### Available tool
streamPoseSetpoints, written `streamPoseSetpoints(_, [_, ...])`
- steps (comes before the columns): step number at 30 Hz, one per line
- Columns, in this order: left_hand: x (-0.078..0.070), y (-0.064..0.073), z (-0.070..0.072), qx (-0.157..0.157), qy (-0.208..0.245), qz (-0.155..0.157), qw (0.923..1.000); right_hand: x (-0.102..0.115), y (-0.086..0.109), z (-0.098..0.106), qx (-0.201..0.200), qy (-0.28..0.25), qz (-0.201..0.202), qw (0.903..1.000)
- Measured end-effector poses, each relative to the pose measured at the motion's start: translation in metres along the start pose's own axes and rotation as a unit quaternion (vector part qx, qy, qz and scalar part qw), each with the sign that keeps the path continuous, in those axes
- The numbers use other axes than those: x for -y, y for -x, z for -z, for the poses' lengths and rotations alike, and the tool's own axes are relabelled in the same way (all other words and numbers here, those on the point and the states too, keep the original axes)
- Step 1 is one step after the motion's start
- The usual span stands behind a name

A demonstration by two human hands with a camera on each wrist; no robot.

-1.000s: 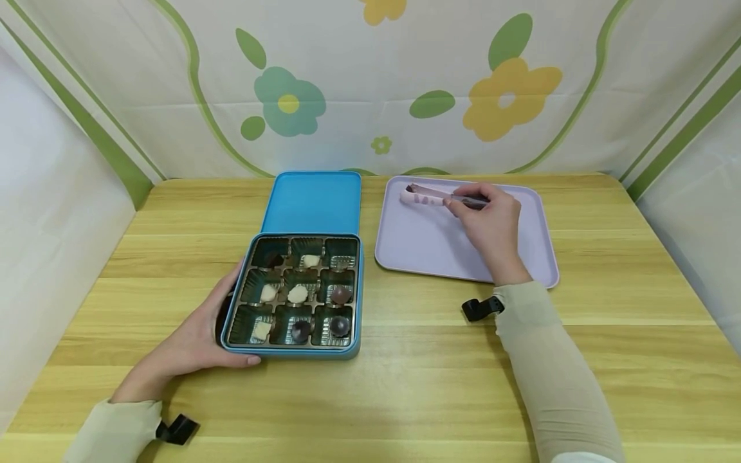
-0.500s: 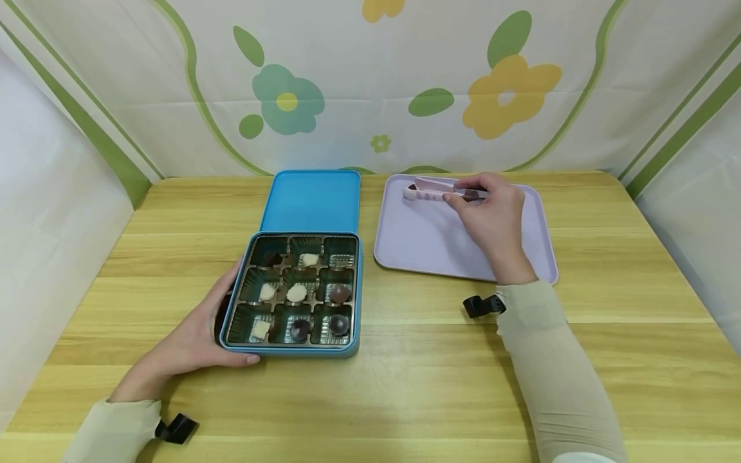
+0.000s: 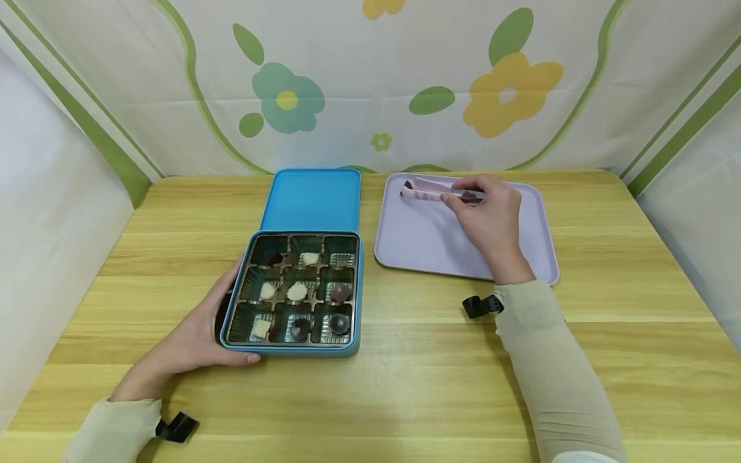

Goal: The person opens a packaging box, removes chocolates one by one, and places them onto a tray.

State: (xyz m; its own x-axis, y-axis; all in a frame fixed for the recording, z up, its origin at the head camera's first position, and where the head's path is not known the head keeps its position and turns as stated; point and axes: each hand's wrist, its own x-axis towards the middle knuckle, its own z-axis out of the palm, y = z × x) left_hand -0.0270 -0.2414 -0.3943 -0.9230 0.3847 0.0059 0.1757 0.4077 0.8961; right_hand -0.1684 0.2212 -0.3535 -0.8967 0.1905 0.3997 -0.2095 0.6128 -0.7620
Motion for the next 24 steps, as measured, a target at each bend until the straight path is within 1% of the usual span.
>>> streamPoseSetpoints(3, [-0.001,-0.001,0.001,0.001,0.000,0.001,1.0000,0.000,0.000,-0.001,0.009,0.001,-0.013,0.9999])
streamPoseSetpoints(7, [-0.001,0.000,0.001,0.003,-0.002,0.007,1.0000,-0.006,0.000,-0.003,0.031,-0.006,-0.033,0.9990])
streamPoseSetpoints(9, [0.000,0.001,0.001,0.003,0.000,0.009,1.0000,-0.010,0.000,-0.004,0.036,-0.008,-0.043,0.9984])
streamPoseSetpoints(12, [0.001,0.002,0.000,0.003,0.000,0.012,0.9999,-0.012,-0.001,-0.003,0.026,-0.009,-0.045,0.9986])
streamPoseSetpoints(14, [0.002,0.002,0.000,0.002,-0.001,0.011,0.9999,-0.010,-0.002,0.000,0.017,-0.008,-0.038,0.9991])
streamPoseSetpoints(17, [0.001,0.002,0.000,0.002,-0.003,0.008,1.0000,-0.006,-0.003,0.005,0.006,0.001,-0.018,0.9998])
streamPoseSetpoints(20, [0.001,0.002,0.001,0.003,-0.005,0.005,1.0000,-0.001,-0.003,0.008,0.002,0.013,0.018,0.9997])
streamPoseSetpoints(24, [0.000,0.002,0.001,0.003,-0.008,0.007,0.9999,0.006,-0.001,0.008,0.010,0.026,0.100,0.9946])
